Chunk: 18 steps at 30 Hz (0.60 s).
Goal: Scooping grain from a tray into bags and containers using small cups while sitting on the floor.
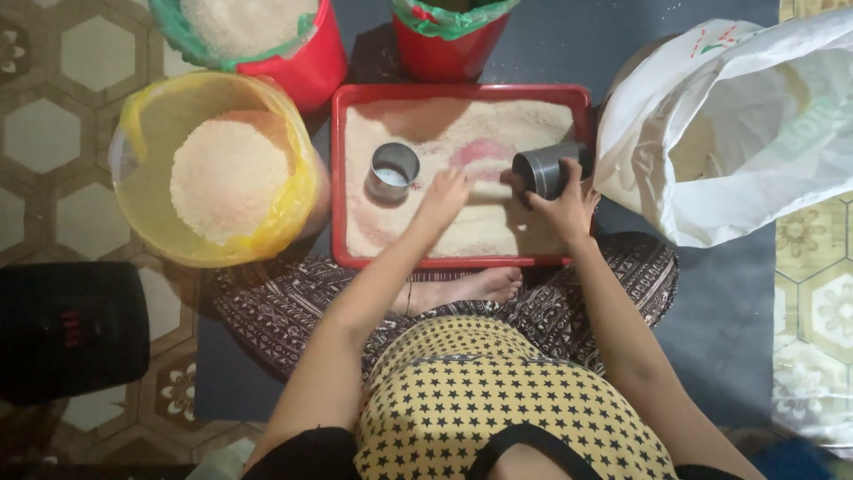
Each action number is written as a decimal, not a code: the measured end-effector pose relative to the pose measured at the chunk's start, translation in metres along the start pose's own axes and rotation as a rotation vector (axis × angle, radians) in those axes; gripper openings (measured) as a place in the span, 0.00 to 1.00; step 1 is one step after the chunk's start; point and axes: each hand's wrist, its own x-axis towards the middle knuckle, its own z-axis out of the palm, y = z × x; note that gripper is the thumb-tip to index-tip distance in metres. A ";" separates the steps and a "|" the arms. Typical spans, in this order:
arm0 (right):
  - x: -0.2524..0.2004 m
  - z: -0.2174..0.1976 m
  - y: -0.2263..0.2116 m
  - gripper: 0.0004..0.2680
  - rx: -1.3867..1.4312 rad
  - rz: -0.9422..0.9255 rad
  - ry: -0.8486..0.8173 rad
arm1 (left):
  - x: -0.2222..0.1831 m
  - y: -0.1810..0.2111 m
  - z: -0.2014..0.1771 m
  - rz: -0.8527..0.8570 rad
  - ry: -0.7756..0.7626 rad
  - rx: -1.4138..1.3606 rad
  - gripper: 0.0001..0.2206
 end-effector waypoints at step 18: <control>-0.038 0.039 -0.011 0.33 -0.026 -0.077 0.374 | -0.042 -0.030 -0.118 -0.276 0.085 0.193 0.06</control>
